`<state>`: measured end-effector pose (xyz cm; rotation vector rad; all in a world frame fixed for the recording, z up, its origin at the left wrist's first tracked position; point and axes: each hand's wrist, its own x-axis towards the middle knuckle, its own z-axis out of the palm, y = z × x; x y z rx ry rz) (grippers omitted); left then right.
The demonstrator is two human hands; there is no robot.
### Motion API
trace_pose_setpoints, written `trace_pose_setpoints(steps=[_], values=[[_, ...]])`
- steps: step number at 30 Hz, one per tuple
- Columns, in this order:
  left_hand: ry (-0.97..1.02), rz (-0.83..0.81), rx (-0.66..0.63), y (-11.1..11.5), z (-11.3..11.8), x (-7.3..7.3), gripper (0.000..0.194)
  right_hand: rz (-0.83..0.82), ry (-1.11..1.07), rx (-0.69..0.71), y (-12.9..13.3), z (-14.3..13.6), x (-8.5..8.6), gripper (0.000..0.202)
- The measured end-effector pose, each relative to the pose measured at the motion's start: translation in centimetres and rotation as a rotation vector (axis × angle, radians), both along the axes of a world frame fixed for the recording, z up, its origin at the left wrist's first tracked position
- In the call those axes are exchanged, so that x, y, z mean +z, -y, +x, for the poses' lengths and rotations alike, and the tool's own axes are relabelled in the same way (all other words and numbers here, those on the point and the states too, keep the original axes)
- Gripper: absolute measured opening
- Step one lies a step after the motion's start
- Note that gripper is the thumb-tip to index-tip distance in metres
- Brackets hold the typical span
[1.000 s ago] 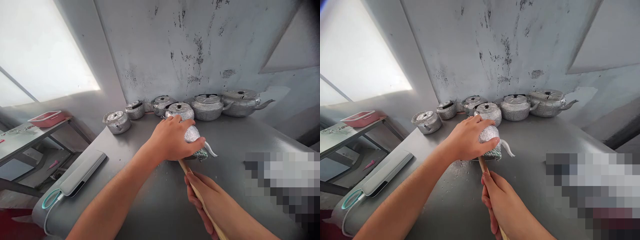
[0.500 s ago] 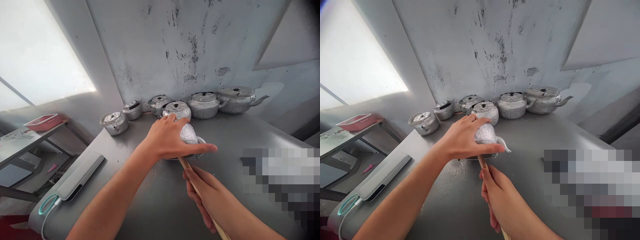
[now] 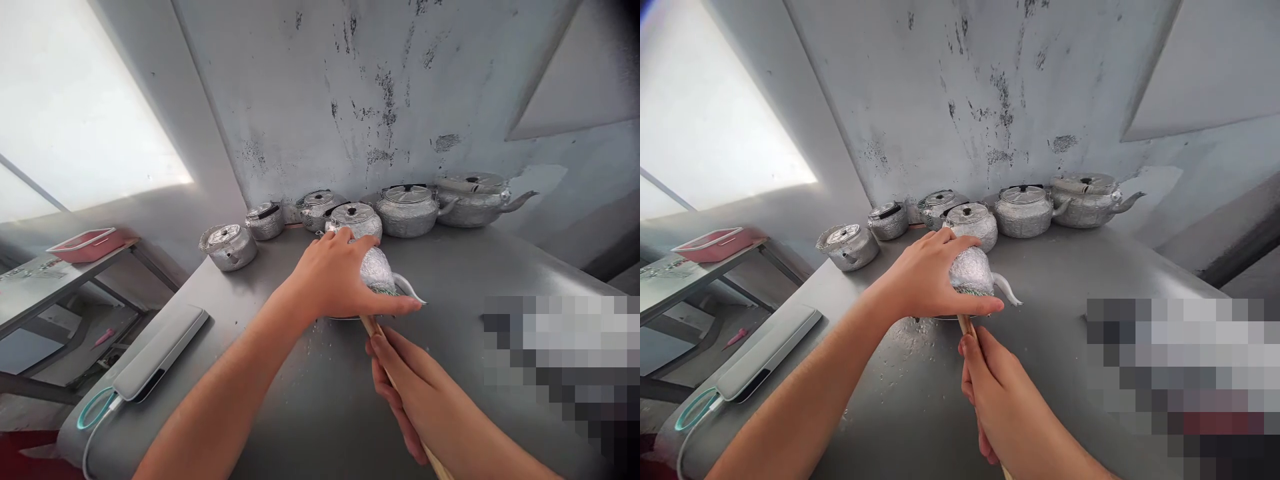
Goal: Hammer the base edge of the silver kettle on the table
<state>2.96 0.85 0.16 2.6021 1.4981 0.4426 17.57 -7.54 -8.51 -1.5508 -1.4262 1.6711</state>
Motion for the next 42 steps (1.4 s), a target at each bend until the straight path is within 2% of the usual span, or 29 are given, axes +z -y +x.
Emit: trace_pose_setpoints(steps=[5, 11, 18, 23, 27, 30, 34, 37, 42], values=[[0.017, -0.031, -0.015, 0.0, -0.5, 0.2, 0.107, -0.060, 0.037, 0.073, -0.1, 0.3, 0.4, 0.036], [-0.037, -0.084, -0.065, 0.5, -1.0, 0.7, 0.119, -0.031, 0.012, -0.017, 0.3, 0.1, 0.4, 0.046], [-0.066, -0.070, -0.036, 0.7, -0.4, 1.0, 0.102, -0.157, 0.010, 0.009, 0.0, 0.1, 0.7, 0.040], [-0.043, -0.082, -0.057, 0.6, -0.6, 0.8, 0.106, -0.066, -0.045, -0.065, 0.2, 0.0, 0.3, 0.048], [-0.038, -0.105, -0.058, 0.6, -0.8, 1.0, 0.107, -0.107, -0.029, -0.019, 0.2, -0.1, -0.2, 0.049], [-0.031, -0.113, -0.060, 0.7, -0.9, 1.1, 0.107, -0.056, -0.012, -0.022, 0.0, 0.0, 0.2, 0.052], [-0.028, -0.112, -0.061, 0.7, -0.9, 1.0, 0.106, -0.087, 0.020, 0.012, -0.3, 0.2, 0.8, 0.049], [-0.029, -0.109, -0.063, 0.7, -1.0, 0.9, 0.106, -0.021, -0.017, -0.010, -0.4, 0.3, 0.6, 0.050], [-0.034, -0.134, -0.066, 0.6, -1.2, 1.1, 0.110, -0.059, -0.016, 0.003, -0.4, 0.3, 0.4, 0.050]])
